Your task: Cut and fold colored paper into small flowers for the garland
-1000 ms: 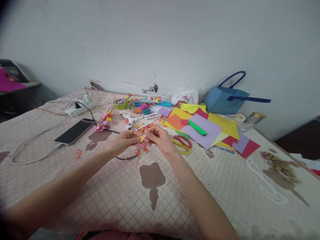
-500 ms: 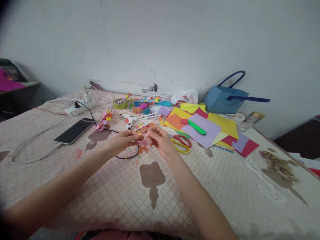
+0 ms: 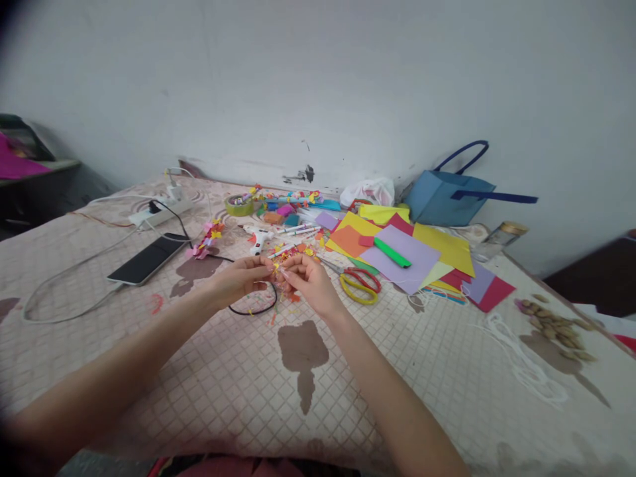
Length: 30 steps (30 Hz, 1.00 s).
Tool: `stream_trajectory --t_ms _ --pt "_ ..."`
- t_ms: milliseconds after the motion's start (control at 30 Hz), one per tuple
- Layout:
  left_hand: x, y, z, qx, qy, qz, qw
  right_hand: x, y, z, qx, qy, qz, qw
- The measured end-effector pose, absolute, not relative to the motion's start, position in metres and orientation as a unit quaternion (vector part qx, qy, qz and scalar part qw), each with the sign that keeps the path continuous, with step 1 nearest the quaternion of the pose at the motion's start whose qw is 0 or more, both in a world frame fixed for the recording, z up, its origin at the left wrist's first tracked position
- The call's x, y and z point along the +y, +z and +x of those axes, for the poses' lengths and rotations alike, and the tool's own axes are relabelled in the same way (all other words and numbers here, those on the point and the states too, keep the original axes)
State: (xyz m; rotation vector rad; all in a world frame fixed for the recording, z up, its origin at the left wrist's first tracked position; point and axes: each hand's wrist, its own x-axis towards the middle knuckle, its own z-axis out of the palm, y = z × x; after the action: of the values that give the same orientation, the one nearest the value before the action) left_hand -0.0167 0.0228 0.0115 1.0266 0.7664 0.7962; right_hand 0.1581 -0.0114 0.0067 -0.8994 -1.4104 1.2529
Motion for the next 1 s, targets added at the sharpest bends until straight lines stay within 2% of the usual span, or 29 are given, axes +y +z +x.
stream_trajectory --t_ms 200,500,800,1000 --pt "0.0228 0.0111 -0.0164 0.343 0.333 0.41 0.777 -0.0145 0.009 0.1547 -0.585 0.523 -0.376 0.493" --pt "0.0223 0.0098 -0.0148 0.351 0.314 0.425 0.773 -0.0157 0.009 0.1536 -0.597 0.527 -0.366 0.481" --pt "0.0196 0.0111 -0.0167 0.364 0.335 0.582 0.645 -0.0138 0.0049 0.1543 -0.607 0.518 -0.378 0.469" --pt "0.02 0.0096 -0.0172 0.36 0.333 0.612 0.62 -0.0134 0.0046 0.1536 -0.61 0.513 -0.385 0.465"
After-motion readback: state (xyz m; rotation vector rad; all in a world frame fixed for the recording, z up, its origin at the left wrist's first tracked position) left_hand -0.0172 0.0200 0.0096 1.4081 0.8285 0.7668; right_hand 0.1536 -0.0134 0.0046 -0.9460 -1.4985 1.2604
